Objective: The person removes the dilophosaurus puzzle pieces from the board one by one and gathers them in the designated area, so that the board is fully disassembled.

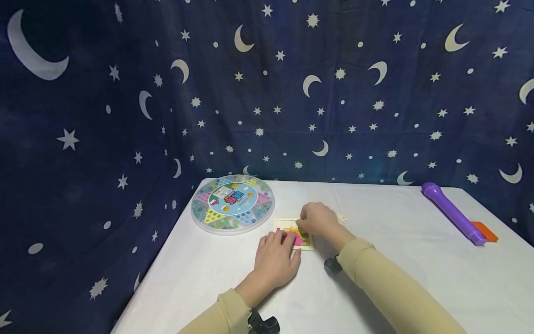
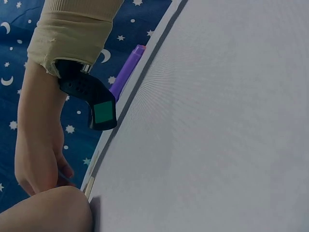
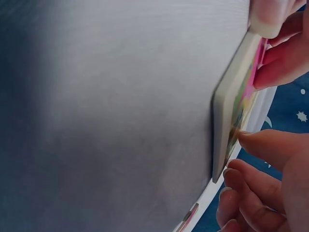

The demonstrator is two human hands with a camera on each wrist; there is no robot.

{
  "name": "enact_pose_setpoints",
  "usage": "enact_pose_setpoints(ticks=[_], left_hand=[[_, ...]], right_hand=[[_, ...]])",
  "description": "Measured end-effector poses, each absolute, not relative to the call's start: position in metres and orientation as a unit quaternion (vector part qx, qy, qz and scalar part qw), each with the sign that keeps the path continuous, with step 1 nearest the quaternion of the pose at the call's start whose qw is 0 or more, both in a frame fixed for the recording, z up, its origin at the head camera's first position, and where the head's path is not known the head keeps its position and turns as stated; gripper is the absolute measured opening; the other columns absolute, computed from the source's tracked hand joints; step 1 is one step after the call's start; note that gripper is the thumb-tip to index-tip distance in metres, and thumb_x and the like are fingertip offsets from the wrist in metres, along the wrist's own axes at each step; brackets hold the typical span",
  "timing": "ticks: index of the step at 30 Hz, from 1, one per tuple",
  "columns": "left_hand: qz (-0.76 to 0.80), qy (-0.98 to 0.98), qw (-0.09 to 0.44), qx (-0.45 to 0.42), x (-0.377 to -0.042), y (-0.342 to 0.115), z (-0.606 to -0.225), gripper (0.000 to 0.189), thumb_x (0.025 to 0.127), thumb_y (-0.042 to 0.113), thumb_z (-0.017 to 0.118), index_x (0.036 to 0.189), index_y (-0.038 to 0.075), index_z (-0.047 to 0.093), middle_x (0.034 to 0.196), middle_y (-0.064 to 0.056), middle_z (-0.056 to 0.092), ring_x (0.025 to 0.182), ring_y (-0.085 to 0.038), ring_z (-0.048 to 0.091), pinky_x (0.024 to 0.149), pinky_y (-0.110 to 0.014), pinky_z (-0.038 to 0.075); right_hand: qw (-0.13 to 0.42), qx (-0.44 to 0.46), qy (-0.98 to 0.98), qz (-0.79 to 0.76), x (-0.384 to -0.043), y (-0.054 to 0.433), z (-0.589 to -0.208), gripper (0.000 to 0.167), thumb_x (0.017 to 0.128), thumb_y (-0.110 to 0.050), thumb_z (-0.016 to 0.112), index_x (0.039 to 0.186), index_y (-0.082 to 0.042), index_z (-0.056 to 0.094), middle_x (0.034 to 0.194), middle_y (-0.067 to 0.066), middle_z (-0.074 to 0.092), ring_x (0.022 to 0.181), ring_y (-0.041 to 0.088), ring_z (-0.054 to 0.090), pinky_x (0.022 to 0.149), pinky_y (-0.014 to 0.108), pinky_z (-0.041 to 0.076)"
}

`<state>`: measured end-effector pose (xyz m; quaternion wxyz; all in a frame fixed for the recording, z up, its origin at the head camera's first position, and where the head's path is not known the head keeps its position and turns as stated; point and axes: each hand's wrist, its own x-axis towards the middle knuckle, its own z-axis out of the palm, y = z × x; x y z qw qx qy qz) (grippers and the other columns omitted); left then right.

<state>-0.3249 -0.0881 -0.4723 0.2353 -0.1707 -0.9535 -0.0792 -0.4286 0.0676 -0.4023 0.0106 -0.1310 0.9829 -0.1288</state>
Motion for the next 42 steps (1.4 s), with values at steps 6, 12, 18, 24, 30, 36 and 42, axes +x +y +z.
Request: enact_pose_setpoints(ticks=[6,12,18,24,30,36,42], left_hand=[[-0.083,-0.954,0.231,-0.169,-0.324,-0.088,-0.472,0.041,0.100,0.043,0.053,0.131,0.019,0.063,0.122,-0.010,0.060,0.108,-0.027,0.053,0.097,-0.046,0.042],[-0.073,-0.957,0.221,-0.171,-0.324,-0.087,-0.472,0.048,0.101,0.045,0.050,0.139,0.018,0.063,0.128,-0.011,0.059,0.112,-0.027,0.052,0.098,-0.046,0.041],[-0.078,-0.956,0.221,-0.176,-0.323,-0.086,-0.472,0.045,0.102,0.043,0.050,0.140,0.023,0.063,0.128,-0.011,0.059,0.110,-0.028,0.052,0.096,-0.046,0.042],[-0.082,-0.950,0.234,-0.187,-0.324,-0.086,-0.470,0.040,0.101,0.040,0.052,0.137,0.031,0.066,0.125,-0.012,0.060,0.103,-0.028,0.052,0.091,-0.046,0.043],[-0.072,-0.952,0.237,-0.179,-0.327,-0.087,-0.465,0.040,0.101,0.041,0.051,0.138,0.033,0.065,0.126,-0.011,0.060,0.105,-0.028,0.052,0.093,-0.046,0.042],[-0.083,-0.956,0.220,-0.175,-0.324,-0.087,-0.467,0.041,0.102,0.041,0.050,0.139,0.034,0.065,0.127,-0.011,0.060,0.105,-0.028,0.052,0.093,-0.046,0.042],[-0.091,-0.955,0.223,-0.175,-0.324,-0.086,-0.470,0.039,0.102,0.040,0.050,0.137,0.033,0.065,0.126,-0.010,0.060,0.105,-0.028,0.052,0.094,-0.046,0.042]], right_hand=[[0.000,-0.135,0.983,-0.122,-0.428,0.065,-0.402,0.021,0.091,-0.031,0.075,0.093,-0.011,0.077,0.080,-0.001,0.069,0.074,0.020,0.060,0.072,0.040,0.056],[-0.014,-0.146,0.982,-0.116,-0.426,0.064,-0.402,0.015,0.090,-0.027,0.073,0.090,-0.013,0.078,0.077,-0.002,0.067,0.072,0.019,0.059,0.070,0.039,0.055],[-0.022,-0.157,0.981,-0.115,-0.425,0.065,-0.403,0.013,0.089,-0.025,0.072,0.084,-0.016,0.080,0.079,-0.004,0.068,0.072,0.018,0.059,0.070,0.038,0.055],[-0.011,-0.155,0.976,-0.154,-0.425,0.072,-0.399,0.012,0.091,-0.027,0.075,0.092,-0.016,0.079,0.095,0.001,0.073,0.085,0.021,0.063,0.082,0.045,0.055],[0.010,-0.173,0.961,-0.217,-0.426,0.079,-0.393,0.012,0.092,-0.021,0.077,0.103,-0.015,0.076,0.098,0.004,0.073,0.090,0.023,0.067,0.083,0.044,0.056],[0.036,-0.172,0.948,-0.265,-0.425,0.093,-0.397,0.017,0.093,-0.015,0.075,0.110,-0.016,0.074,0.099,0.005,0.072,0.084,0.019,0.067,0.078,0.039,0.057],[0.032,-0.149,0.941,-0.302,-0.428,0.114,-0.398,0.018,0.097,-0.016,0.070,0.114,-0.013,0.073,0.099,0.008,0.071,0.070,0.016,0.066,0.068,0.034,0.054]])
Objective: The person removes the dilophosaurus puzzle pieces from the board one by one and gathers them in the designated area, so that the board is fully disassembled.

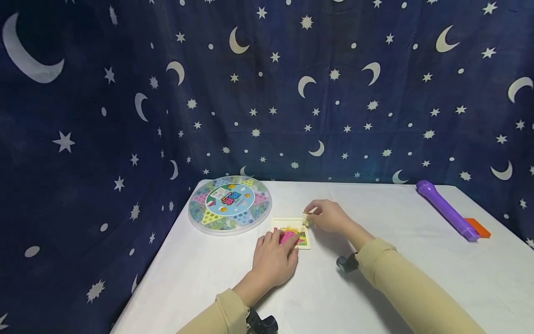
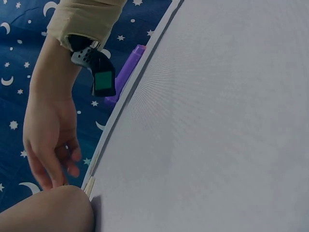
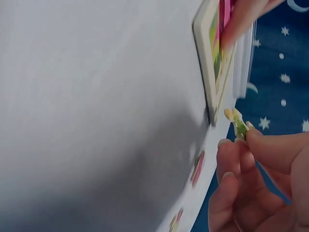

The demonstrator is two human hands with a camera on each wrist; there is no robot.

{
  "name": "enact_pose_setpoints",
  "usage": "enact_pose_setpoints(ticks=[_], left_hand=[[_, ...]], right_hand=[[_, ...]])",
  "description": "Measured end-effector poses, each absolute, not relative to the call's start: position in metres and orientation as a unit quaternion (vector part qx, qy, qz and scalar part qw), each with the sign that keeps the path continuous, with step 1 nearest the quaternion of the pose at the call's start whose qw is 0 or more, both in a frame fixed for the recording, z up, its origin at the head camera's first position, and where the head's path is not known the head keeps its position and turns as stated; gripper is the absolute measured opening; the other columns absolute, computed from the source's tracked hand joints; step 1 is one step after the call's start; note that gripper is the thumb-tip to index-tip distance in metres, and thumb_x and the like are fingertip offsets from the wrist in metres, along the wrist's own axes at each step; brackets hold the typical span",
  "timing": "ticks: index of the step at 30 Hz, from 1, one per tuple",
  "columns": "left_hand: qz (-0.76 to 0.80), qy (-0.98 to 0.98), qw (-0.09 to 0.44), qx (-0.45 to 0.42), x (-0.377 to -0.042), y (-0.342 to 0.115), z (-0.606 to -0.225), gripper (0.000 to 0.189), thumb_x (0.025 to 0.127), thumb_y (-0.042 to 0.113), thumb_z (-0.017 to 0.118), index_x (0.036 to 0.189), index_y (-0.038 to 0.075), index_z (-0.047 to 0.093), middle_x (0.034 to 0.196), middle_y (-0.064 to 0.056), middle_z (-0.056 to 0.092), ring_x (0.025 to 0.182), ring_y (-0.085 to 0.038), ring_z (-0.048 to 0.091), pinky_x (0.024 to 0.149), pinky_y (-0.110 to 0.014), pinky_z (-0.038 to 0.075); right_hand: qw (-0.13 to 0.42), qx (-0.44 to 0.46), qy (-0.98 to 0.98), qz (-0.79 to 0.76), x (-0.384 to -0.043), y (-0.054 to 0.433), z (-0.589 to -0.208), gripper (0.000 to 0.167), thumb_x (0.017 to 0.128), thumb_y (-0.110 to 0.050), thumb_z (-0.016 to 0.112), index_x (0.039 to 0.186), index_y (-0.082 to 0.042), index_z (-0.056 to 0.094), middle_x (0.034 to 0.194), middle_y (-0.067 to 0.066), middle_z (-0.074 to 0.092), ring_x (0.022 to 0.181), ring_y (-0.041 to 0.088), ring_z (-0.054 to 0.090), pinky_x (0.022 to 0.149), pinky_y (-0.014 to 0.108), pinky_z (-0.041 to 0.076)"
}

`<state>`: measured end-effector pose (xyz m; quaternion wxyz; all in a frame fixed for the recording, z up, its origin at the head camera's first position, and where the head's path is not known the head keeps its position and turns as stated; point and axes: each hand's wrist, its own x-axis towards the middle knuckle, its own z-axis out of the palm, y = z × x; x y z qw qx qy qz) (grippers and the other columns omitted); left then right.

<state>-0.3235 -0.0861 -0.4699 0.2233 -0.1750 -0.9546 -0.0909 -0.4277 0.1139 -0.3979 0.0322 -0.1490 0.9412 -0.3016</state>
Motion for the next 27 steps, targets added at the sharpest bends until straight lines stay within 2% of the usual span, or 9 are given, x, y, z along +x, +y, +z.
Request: enact_pose_setpoints(ticks=[10,19,27], left_hand=[[-0.116,-0.947,0.243,-0.175,-0.323,-0.086,-0.471,0.029,0.099,0.039,0.056,0.124,0.029,0.067,0.118,-0.008,0.061,0.104,-0.027,0.054,0.094,-0.045,0.043],[-0.131,-0.936,0.266,-0.189,-0.322,-0.087,-0.469,0.018,0.097,0.035,0.061,0.111,0.024,0.065,0.109,-0.003,0.065,0.100,-0.024,0.059,0.093,-0.042,0.046],[-0.135,-0.920,0.298,-0.214,-0.320,-0.089,-0.471,0.015,0.094,0.029,0.067,0.103,0.018,0.067,0.101,-0.005,0.068,0.098,-0.024,0.066,0.091,-0.042,0.051]], right_hand=[[0.036,-0.097,0.947,-0.306,-0.432,0.157,-0.397,0.019,0.101,-0.016,0.063,0.117,-0.010,0.070,0.108,0.015,0.068,0.075,0.020,0.064,0.069,0.035,0.055],[0.029,-0.074,0.951,-0.299,-0.433,0.197,-0.399,0.021,0.102,-0.015,0.059,0.119,-0.005,0.067,0.106,0.018,0.067,0.077,0.022,0.063,0.069,0.036,0.053],[0.017,-0.058,0.959,-0.277,-0.432,0.216,-0.402,0.021,0.101,-0.012,0.056,0.116,-0.002,0.067,0.108,0.021,0.067,0.080,0.025,0.063,0.071,0.040,0.052]])
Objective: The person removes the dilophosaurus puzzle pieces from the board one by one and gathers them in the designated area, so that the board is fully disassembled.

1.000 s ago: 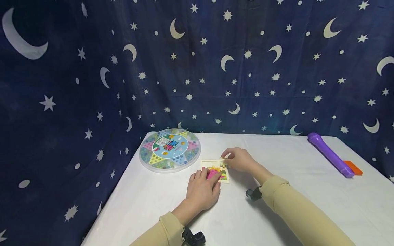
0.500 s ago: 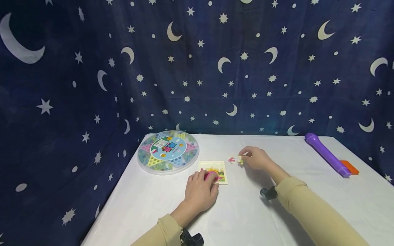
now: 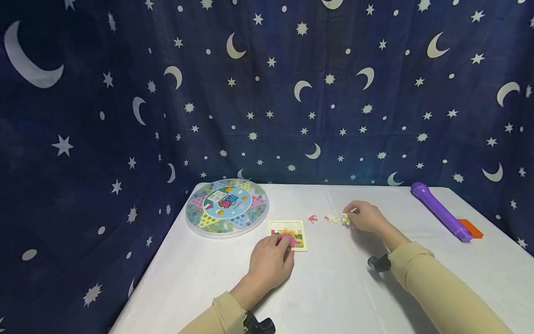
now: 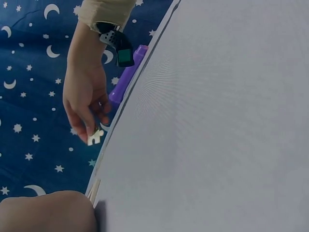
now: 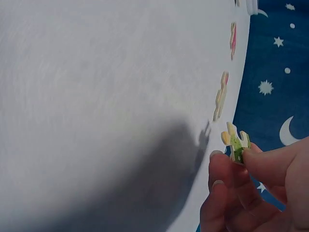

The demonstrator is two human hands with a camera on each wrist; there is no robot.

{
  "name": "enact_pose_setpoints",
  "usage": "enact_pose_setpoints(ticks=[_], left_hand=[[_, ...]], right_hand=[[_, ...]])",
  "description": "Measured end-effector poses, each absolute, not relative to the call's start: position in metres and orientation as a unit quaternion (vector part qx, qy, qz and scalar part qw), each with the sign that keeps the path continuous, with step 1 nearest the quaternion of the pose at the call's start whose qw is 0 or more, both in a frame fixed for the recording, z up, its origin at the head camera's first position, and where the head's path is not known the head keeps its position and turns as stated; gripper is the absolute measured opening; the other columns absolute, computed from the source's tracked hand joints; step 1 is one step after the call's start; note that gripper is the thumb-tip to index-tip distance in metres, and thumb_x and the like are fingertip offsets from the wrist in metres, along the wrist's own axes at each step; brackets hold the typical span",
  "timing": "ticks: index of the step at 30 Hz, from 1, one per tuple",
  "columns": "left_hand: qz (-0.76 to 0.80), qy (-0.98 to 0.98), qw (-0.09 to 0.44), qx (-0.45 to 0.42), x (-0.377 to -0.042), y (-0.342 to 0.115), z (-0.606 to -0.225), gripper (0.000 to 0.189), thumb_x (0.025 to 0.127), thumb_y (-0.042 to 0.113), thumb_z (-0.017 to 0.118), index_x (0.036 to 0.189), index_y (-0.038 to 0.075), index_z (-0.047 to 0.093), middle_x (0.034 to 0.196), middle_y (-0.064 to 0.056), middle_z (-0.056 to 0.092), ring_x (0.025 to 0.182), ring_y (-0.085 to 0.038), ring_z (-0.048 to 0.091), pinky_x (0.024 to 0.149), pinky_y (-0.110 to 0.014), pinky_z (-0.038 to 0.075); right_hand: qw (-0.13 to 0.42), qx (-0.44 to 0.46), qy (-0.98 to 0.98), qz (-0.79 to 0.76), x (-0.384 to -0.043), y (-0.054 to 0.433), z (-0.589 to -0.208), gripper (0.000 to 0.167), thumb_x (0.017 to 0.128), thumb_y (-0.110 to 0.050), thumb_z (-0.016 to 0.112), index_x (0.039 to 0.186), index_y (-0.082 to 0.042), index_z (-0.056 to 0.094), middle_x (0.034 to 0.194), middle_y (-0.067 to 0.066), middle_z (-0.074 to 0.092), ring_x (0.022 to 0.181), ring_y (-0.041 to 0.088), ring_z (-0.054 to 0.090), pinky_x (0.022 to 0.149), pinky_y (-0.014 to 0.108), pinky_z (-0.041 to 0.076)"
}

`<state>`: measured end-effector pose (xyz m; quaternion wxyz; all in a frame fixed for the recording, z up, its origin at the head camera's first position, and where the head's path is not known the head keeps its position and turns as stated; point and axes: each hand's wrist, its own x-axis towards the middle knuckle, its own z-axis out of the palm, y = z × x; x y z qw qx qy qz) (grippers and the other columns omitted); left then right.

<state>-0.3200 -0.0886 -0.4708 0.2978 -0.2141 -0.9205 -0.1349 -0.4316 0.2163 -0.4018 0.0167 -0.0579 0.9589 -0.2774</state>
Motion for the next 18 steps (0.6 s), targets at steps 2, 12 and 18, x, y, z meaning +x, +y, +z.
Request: enact_pose_setpoints(ticks=[2,12,18], left_hand=[[-0.135,-0.919,0.302,-0.216,-0.320,-0.089,-0.471,0.014,0.094,0.029,0.068,0.101,0.017,0.067,0.098,-0.005,0.066,0.095,-0.023,0.065,0.087,-0.041,0.052],[-0.103,-0.914,0.326,-0.219,-0.313,-0.088,-0.471,0.009,0.089,0.026,0.072,0.088,0.017,0.071,0.085,-0.001,0.058,0.083,-0.019,0.058,0.073,-0.038,0.049],[-0.082,-0.922,0.309,-0.217,-0.298,-0.086,-0.469,0.020,0.092,0.026,0.069,0.104,0.013,0.077,0.093,-0.004,0.066,0.092,-0.022,0.067,0.079,-0.042,0.054]], right_hand=[[0.015,-0.055,0.959,-0.276,-0.432,0.219,-0.404,0.020,0.100,-0.010,0.056,0.115,-0.001,0.067,0.107,0.022,0.067,0.080,0.025,0.063,0.071,0.041,0.053],[-0.010,-0.052,0.972,-0.227,-0.430,0.230,-0.410,0.015,0.096,-0.010,0.064,0.105,0.000,0.068,0.099,0.020,0.069,0.089,0.034,0.064,0.076,0.048,0.053],[-0.014,-0.061,0.978,-0.201,-0.429,0.230,-0.410,0.022,0.095,-0.017,0.070,0.108,0.001,0.068,0.099,0.019,0.069,0.089,0.035,0.064,0.079,0.052,0.053]])
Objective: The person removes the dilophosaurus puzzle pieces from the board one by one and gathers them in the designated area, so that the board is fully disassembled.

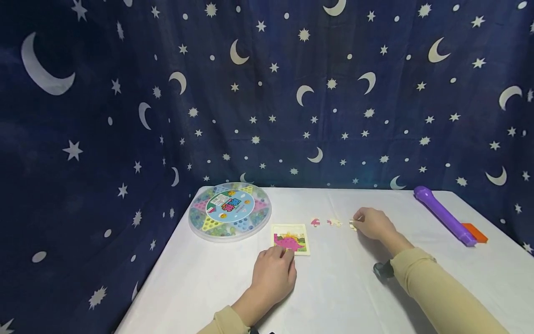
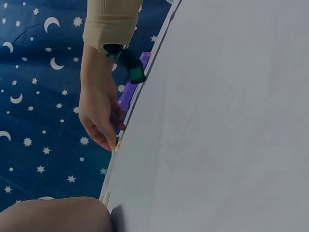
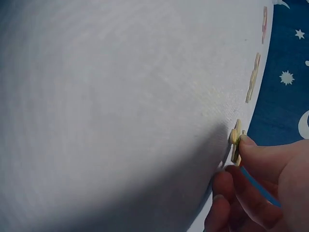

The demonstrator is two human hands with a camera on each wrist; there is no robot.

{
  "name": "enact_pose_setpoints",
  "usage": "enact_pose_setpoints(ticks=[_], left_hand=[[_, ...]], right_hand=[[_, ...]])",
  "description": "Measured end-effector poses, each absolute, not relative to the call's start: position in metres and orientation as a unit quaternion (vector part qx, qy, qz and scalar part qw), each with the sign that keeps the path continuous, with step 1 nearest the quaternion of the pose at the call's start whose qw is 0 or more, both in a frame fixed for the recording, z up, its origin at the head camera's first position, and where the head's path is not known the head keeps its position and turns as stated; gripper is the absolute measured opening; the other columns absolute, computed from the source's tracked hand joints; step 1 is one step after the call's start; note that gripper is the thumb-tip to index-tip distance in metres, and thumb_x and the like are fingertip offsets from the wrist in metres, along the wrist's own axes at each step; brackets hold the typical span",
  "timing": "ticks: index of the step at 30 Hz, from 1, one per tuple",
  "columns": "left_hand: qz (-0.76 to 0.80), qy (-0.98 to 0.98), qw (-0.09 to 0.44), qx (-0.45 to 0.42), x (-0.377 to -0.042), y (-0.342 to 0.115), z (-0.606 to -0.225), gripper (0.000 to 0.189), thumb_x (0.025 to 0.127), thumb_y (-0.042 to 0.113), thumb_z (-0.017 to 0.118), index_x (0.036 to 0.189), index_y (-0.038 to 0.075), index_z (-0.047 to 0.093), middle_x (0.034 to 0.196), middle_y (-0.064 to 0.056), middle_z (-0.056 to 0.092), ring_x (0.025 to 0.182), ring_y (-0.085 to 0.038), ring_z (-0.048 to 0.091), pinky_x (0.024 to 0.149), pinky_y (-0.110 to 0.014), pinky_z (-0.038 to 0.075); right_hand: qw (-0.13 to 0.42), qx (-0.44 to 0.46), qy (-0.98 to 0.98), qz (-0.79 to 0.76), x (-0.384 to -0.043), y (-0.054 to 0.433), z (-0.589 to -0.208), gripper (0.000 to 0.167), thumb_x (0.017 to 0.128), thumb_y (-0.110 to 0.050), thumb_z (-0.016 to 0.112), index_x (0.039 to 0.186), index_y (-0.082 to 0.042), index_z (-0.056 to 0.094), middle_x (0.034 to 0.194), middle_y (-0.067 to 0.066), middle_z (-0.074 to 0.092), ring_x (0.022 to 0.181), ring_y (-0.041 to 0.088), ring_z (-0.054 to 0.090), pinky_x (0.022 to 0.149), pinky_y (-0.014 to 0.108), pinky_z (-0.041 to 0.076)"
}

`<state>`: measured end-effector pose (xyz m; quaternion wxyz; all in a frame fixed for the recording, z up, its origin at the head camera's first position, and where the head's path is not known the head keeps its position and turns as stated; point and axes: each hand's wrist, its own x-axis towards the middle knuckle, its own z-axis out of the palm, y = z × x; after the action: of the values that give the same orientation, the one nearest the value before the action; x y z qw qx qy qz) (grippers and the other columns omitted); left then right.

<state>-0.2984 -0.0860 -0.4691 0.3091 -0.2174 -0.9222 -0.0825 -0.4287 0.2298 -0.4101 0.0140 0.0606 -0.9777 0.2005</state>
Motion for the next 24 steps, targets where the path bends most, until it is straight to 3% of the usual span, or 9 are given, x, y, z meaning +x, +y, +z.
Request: enact_pose_setpoints(ticks=[5,9,18,24], left_hand=[[-0.070,-0.933,0.281,-0.215,-0.291,-0.085,-0.467,0.030,0.096,0.027,0.065,0.118,0.010,0.075,0.103,-0.005,0.065,0.103,-0.024,0.066,0.094,-0.046,0.052],[-0.068,-0.939,0.263,-0.211,-0.289,-0.085,-0.466,0.032,0.097,0.028,0.063,0.121,0.009,0.073,0.108,-0.006,0.065,0.109,-0.025,0.064,0.097,-0.046,0.050],[-0.088,-0.933,0.278,-0.214,-0.291,-0.089,-0.467,0.033,0.093,0.028,0.065,0.118,0.009,0.075,0.104,-0.006,0.068,0.105,-0.024,0.065,0.090,-0.044,0.052],[-0.085,-0.928,0.289,-0.220,-0.295,-0.087,-0.466,0.032,0.092,0.028,0.067,0.116,0.010,0.076,0.101,-0.005,0.068,0.102,-0.022,0.066,0.086,-0.042,0.053]], right_hand=[[0.022,0.061,-0.979,0.191,-0.429,0.224,-0.409,0.025,0.094,-0.018,0.071,0.109,0.002,0.067,0.104,0.022,0.067,0.095,0.039,0.063,0.082,0.055,0.052],[0.020,0.069,-0.977,0.199,-0.427,0.207,-0.404,0.024,0.095,-0.019,0.071,0.111,0.000,0.068,0.110,0.022,0.068,0.101,0.040,0.063,0.086,0.057,0.051],[0.024,0.183,-0.958,0.219,-0.422,0.127,-0.402,0.013,0.093,-0.013,0.073,0.106,-0.009,0.074,0.108,0.010,0.072,0.111,0.036,0.063,0.100,0.055,0.047],[-0.016,0.240,-0.945,0.222,-0.410,0.082,-0.403,0.014,0.094,-0.011,0.073,0.107,-0.014,0.076,0.108,0.002,0.072,0.119,0.032,0.062,0.105,0.055,0.045]])
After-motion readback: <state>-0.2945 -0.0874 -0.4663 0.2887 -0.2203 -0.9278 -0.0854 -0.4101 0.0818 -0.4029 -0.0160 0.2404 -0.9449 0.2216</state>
